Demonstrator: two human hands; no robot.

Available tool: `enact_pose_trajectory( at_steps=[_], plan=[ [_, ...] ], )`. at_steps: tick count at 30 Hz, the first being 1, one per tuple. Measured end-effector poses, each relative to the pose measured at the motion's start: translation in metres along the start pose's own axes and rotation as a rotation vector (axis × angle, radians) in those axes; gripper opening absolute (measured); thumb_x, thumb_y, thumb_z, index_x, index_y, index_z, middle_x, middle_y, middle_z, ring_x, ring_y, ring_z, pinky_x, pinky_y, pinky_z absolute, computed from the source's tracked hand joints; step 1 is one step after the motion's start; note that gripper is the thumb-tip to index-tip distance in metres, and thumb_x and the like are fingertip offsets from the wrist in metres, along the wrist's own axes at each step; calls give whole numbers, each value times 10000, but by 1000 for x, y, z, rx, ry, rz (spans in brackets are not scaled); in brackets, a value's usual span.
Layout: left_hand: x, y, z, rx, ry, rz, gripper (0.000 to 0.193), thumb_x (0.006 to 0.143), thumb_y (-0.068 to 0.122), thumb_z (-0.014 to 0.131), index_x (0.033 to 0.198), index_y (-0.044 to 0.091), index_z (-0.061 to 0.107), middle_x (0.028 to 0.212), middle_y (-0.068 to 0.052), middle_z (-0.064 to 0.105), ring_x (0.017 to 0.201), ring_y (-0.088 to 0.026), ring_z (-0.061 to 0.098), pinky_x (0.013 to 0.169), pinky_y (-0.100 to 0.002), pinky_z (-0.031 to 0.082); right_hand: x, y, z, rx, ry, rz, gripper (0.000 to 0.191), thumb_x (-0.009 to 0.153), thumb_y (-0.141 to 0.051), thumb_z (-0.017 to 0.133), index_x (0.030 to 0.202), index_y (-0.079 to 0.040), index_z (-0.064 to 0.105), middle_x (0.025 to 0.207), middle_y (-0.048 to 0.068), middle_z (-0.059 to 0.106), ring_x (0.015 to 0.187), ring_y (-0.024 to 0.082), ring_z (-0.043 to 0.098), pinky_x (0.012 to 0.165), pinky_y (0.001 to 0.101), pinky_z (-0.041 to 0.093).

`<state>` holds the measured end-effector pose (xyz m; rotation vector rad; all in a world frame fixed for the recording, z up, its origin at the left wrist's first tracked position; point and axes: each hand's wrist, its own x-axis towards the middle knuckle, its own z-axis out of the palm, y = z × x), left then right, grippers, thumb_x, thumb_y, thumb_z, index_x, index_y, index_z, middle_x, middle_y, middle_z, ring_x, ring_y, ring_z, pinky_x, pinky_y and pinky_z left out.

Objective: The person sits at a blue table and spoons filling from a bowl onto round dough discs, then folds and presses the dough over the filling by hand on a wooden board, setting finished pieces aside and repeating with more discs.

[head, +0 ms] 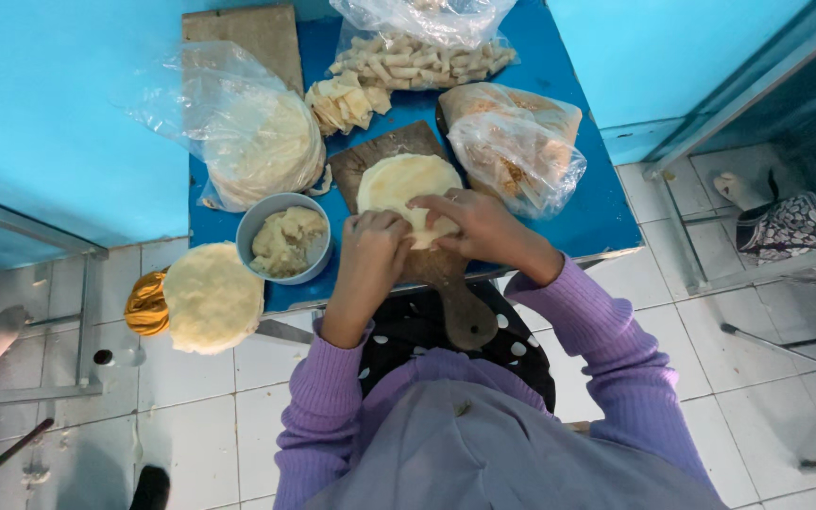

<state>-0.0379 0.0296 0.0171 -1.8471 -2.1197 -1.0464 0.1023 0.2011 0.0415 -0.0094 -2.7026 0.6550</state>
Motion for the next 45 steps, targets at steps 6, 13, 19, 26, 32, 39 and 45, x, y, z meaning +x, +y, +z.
enact_pose_trajectory(
  at_steps=[6, 13, 19, 26, 32, 39, 45],
  plan=[
    [-8, 0, -1, 45, 30, -3, 49, 917, 116, 675, 941, 84, 703, 983, -70, 681, 981, -289, 631, 966, -482, 417, 3, 5, -7, 147, -65, 43, 506, 851, -72, 745, 1336, -160, 633, 952, 25, 782, 900, 251, 766, 812, 380, 584],
    [-17, 17, -21, -11, 205, -4, 104, 933, 109, 701, 1005, 34, 696, 1080, -106, 704, 1023, -314, 651, 936, -463, 442, 58, 31, 11, 64, 94, -37, 538, 917, -45, 682, 1430, -76, 522, 1108, 123, 753, 1011, 367, 688, 831, 469, 539],
    [-65, 9, -61, -40, 509, -231, 107, 945, -8, 703, 1050, 12, 714, 1118, -131, 705, 1063, -320, 670, 954, -424, 521, 84, 49, 45, -33, 152, -166, 501, 864, 15, 646, 1353, -43, 553, 1013, 181, 678, 937, 414, 652, 786, 511, 510],
    [-135, -58, -90, 260, 717, -582, 152, 993, 62, 681, 1122, 2, 732, 1154, -160, 709, 1112, -352, 652, 1003, -458, 510, 93, 58, 47, 6, 188, -119, 415, 861, 60, 643, 1253, -66, 587, 930, 120, 694, 923, 341, 666, 788, 478, 520],
    [-154, -98, -90, 485, 581, -781, 502, 1029, 282, 780, 1208, -167, 645, 1120, -318, 650, 1027, -468, 615, 882, -515, 486, 104, 51, 42, 47, 110, -72, 463, 851, 11, 709, 1283, -75, 566, 974, 89, 718, 986, 326, 669, 843, 457, 506],
    [-152, -96, -97, 369, 516, -856, 430, 978, 286, 800, 1174, -84, 706, 1073, -285, 719, 937, -440, 705, 830, -486, 547, 70, 27, 20, -48, 99, -100, 726, 884, -105, 758, 1516, -86, 401, 1315, 204, 616, 1233, 412, 569, 1041, 501, 439],
    [-155, -95, -94, 285, 582, -894, 448, 928, 239, 839, 1206, -47, 635, 1100, -276, 717, 971, -434, 705, 857, -487, 545, 24, 1, 14, -145, -27, -21, 850, 871, -227, 756, 1582, -113, 304, 1490, 236, 485, 1413, 424, 415, 1120, 580, 322]
  ],
)
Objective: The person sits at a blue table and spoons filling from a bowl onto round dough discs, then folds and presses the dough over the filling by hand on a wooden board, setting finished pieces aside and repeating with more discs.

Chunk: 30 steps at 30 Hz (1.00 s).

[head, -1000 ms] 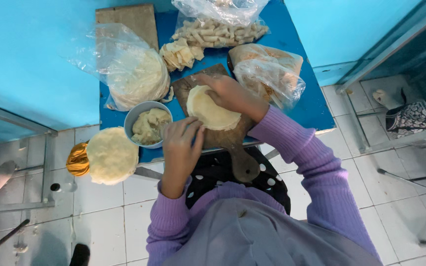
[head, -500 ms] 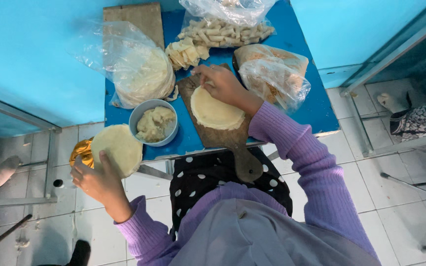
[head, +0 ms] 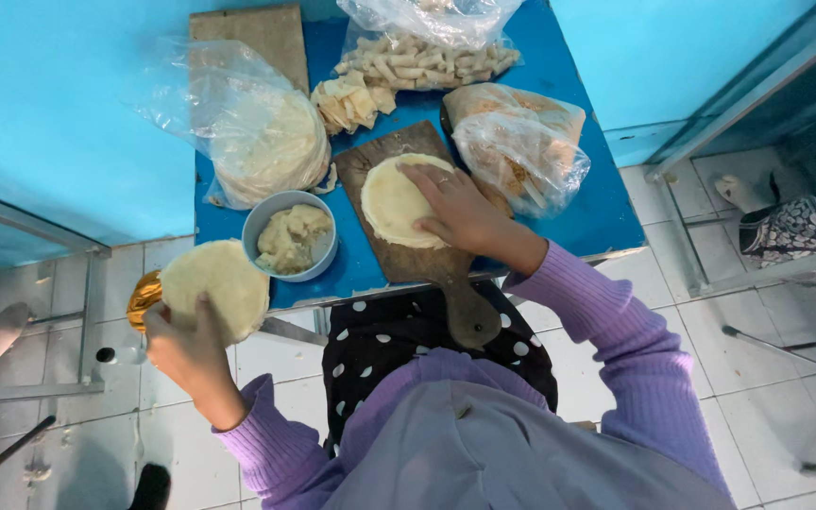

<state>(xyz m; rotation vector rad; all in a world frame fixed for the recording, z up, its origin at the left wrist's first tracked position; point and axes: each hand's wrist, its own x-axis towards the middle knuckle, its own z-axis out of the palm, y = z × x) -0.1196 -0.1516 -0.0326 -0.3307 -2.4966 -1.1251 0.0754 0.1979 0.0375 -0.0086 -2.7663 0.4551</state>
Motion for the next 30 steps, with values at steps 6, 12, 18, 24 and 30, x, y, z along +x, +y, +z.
enact_pose_trajectory(
  at_steps=[6, 12, 18, 24, 30],
  plan=[
    [14, -13, -1, -262, -59, 17, 432, 916, 133, 847, 1152, 7, 508, 1046, -190, 650, 935, -338, 656, 842, -428, 523, -29, -24, -16, 118, 98, 4, 737, 939, -268, 751, 1553, -107, 377, 1502, 193, 512, 1420, 410, 454, 1166, 562, 339],
    [-3, 14, -10, -801, 277, -4, 364, 1022, -35, 784, 1078, 40, 432, 1096, -128, 494, 1003, -206, 506, 955, -360, 460, -49, -54, -31, 171, 316, -6, 605, 912, -128, 795, 1436, -70, 499, 1434, 147, 609, 1367, 363, 567, 1157, 477, 435],
    [-70, 92, -28, -1139, 279, -33, 596, 1019, 55, 747, 1489, 27, 382, 1485, -174, 525, 1318, -270, 564, 1160, -419, 501, -79, -95, -35, 456, 430, 59, 523, 942, -35, 781, 1407, -83, 545, 1406, 102, 684, 1368, 249, 654, 1175, 422, 513],
    [-124, 164, 8, -966, -185, 263, 523, 1000, 53, 705, 1453, -20, 455, 1377, -154, 528, 1265, -248, 548, 1084, -379, 466, -83, -134, -6, 672, 410, -16, 730, 852, -55, 839, 1463, -38, 440, 1459, 229, 520, 1395, 338, 544, 1106, 455, 557],
    [-120, 177, 19, -958, -672, 148, 401, 1036, -45, 569, 1434, -26, 612, 1193, -143, 614, 870, -167, 534, 713, -305, 452, -93, -109, 7, 767, 478, 241, 945, 829, -27, 852, 1558, -66, 251, 1402, 206, 581, 1316, 301, 614, 1032, 434, 605]
  ],
)
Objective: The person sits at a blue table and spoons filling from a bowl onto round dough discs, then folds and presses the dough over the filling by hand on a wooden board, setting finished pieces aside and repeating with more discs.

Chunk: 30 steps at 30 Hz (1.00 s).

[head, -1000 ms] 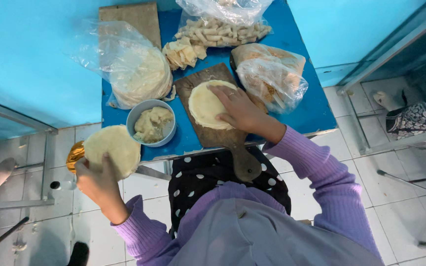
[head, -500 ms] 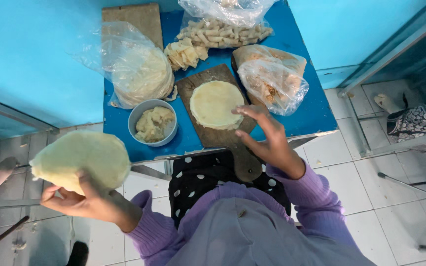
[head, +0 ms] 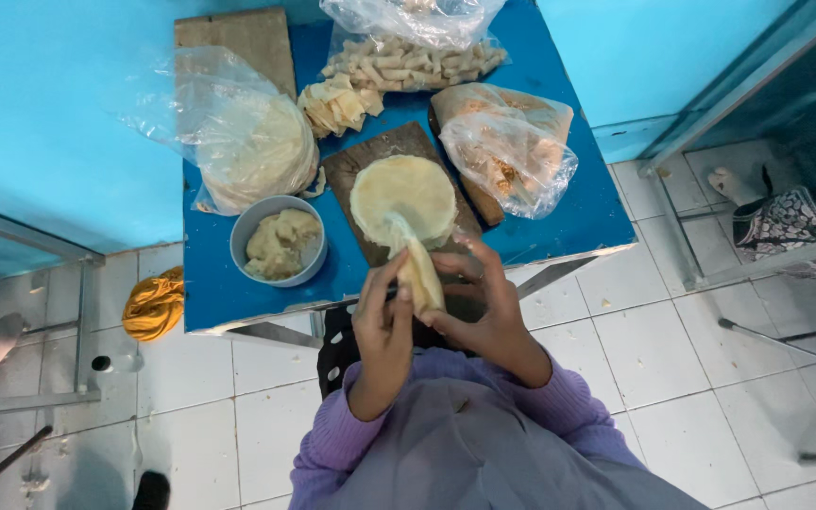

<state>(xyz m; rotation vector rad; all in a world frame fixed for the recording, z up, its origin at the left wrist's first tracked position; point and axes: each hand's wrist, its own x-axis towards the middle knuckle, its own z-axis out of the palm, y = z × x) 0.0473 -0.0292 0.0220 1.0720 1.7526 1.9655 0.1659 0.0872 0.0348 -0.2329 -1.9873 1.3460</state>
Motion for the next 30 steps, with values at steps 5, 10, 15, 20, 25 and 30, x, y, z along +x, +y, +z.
enact_pose_trajectory(
  at_steps=[5, 10, 15, 20, 25, 30],
  plan=[
    [-2, -1, 10, -171, -26, 125, 334, 1011, -74, 616, 1344, -47, 627, 1193, -118, 603, 1058, -135, 647, 864, -264, 619, -10, 7, -2, 97, 59, 59, 928, 854, 11, 832, 1571, -80, 249, 1341, 205, 624, 1246, 278, 668, 1022, 414, 609],
    [-2, -8, 12, -129, 9, 156, 295, 978, -68, 666, 1273, -46, 668, 1143, -104, 634, 1014, -124, 653, 845, -255, 606, -13, 8, -1, 22, 171, 2, 765, 925, 93, 725, 1549, -55, 307, 1215, 187, 703, 1147, 240, 726, 996, 371, 624],
    [-5, -23, 11, -292, 42, -16, 444, 993, -64, 662, 1426, -28, 574, 1072, -59, 628, 920, -80, 617, 787, -206, 539, -15, 20, 0, 116, 228, 85, 625, 979, 117, 646, 1515, -32, 362, 1133, 172, 741, 1053, 175, 716, 896, 305, 607],
    [-2, -33, 9, -480, 10, -81, 590, 969, -55, 688, 1510, -34, 453, 1009, -62, 643, 931, -97, 645, 830, -226, 554, -17, 26, 3, 135, 267, 131, 584, 996, 108, 651, 1515, -18, 415, 1047, 150, 746, 952, 127, 689, 810, 256, 573],
    [-5, -29, 8, -438, -69, -58, 545, 883, -28, 740, 1360, -42, 478, 1224, -61, 614, 1079, -114, 643, 920, -250, 549, -16, 18, 4, 120, 182, 18, 624, 979, 87, 653, 1513, -29, 353, 1091, 135, 741, 968, 118, 706, 828, 243, 585],
    [0, -27, 4, -122, -46, 3, 471, 857, -30, 839, 1203, -43, 520, 1102, -46, 484, 1003, -127, 602, 806, -249, 545, -21, 22, 12, -28, 186, -40, 571, 993, 92, 654, 1491, -31, 404, 1020, 112, 715, 906, 124, 708, 775, 234, 573]
  ],
)
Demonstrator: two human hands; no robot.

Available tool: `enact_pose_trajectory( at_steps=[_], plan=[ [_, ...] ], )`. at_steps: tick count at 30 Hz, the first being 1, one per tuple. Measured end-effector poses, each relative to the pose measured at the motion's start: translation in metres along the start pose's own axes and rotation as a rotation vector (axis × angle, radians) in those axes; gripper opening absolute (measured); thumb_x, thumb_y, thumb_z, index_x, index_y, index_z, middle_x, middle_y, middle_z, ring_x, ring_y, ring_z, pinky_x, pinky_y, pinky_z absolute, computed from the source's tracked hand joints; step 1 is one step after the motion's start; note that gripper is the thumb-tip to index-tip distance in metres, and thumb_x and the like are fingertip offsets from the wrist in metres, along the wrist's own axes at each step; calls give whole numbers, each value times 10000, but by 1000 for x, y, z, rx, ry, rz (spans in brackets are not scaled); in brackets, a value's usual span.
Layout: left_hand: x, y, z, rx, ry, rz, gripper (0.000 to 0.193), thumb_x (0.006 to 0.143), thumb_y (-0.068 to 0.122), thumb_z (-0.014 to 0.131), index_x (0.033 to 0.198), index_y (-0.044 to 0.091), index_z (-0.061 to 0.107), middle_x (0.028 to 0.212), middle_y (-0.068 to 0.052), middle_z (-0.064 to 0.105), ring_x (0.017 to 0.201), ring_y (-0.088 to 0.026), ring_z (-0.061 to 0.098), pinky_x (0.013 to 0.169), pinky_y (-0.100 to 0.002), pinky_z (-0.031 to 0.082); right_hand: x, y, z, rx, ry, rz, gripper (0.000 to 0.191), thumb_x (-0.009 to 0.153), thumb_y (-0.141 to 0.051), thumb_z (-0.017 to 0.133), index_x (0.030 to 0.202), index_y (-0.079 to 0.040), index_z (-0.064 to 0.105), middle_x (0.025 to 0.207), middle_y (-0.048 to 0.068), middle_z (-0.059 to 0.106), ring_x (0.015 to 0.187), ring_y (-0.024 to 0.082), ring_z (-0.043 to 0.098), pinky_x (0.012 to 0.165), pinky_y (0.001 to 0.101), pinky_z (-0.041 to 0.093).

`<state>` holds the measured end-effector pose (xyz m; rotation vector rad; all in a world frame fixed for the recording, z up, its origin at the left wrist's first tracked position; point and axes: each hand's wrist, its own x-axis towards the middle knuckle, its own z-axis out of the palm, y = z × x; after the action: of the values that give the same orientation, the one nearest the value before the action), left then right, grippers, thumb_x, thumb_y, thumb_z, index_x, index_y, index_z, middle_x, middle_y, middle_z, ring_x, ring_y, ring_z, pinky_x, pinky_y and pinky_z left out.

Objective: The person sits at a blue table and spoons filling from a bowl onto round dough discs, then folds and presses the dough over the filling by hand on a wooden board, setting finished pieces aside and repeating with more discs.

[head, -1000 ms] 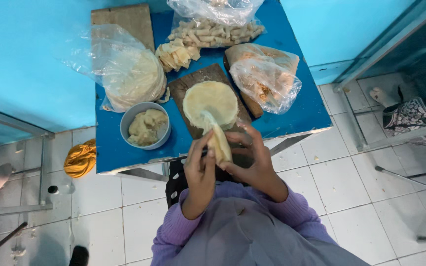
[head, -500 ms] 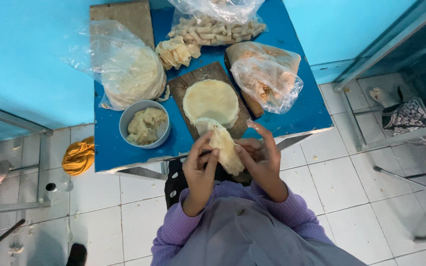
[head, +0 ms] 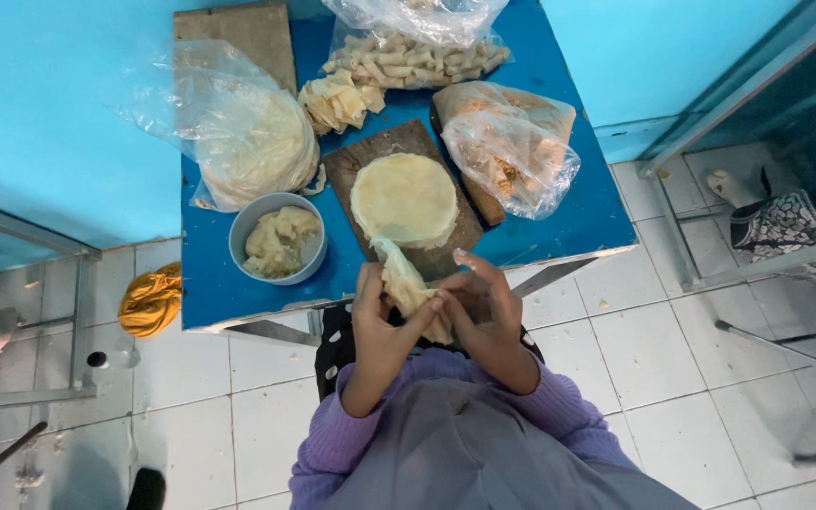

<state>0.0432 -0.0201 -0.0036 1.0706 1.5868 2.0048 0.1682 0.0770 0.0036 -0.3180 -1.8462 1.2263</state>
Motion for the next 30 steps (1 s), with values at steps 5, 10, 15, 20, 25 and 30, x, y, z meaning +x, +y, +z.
enact_pose_trajectory(
  at_steps=[5, 10, 15, 20, 25, 30],
  plan=[
    [1, 0, -16, -172, -17, -48, 449, 893, -48, 717, 1293, -49, 513, 1128, -48, 563, 1056, -127, 637, 874, -258, 560, 5, 24, 6, 157, 90, 104, 545, 1030, 85, 628, 1500, -57, 392, 1087, 105, 651, 940, 115, 646, 801, 237, 540],
    [1, 7, -15, -124, 52, -84, 441, 886, -25, 699, 1286, -34, 511, 1072, -57, 648, 980, -95, 643, 821, -238, 550, 16, 25, 2, 523, -110, 389, 600, 999, 26, 625, 1527, -79, 360, 1150, 89, 651, 952, 121, 633, 827, 261, 541],
    [1, 25, -21, 40, -84, 22, 285, 900, -25, 721, 1160, -29, 606, 1028, -89, 621, 931, -102, 610, 784, -245, 512, 12, 8, 0, 439, -281, 258, 898, 821, 65, 800, 1535, -115, 284, 996, 25, 528, 920, 99, 581, 809, 251, 507],
    [-2, 27, -33, 143, -95, 54, 288, 937, 5, 699, 1201, -27, 587, 1101, -105, 610, 980, -120, 631, 805, -256, 529, 16, 22, -7, 193, -158, 137, 807, 852, 153, 687, 1547, -86, 354, 875, 3, 486, 863, 117, 564, 807, 233, 476],
    [-10, 3, -38, -243, 99, -232, 579, 911, -5, 638, 1439, 4, 402, 1320, -89, 570, 1123, -138, 606, 936, -290, 521, 21, 39, -9, 225, -28, 216, 703, 899, 157, 703, 1523, -50, 454, 865, -5, 465, 796, 94, 465, 750, 220, 419],
    [-14, -7, -54, -579, 132, -301, 543, 882, -5, 556, 1412, -43, 445, 1322, -119, 578, 1207, -171, 569, 1025, -307, 466, 37, 39, -13, 609, 35, 365, 646, 853, 122, 689, 1441, -28, 467, 1394, 37, 504, 1275, 125, 501, 1053, 290, 472]
  ],
)
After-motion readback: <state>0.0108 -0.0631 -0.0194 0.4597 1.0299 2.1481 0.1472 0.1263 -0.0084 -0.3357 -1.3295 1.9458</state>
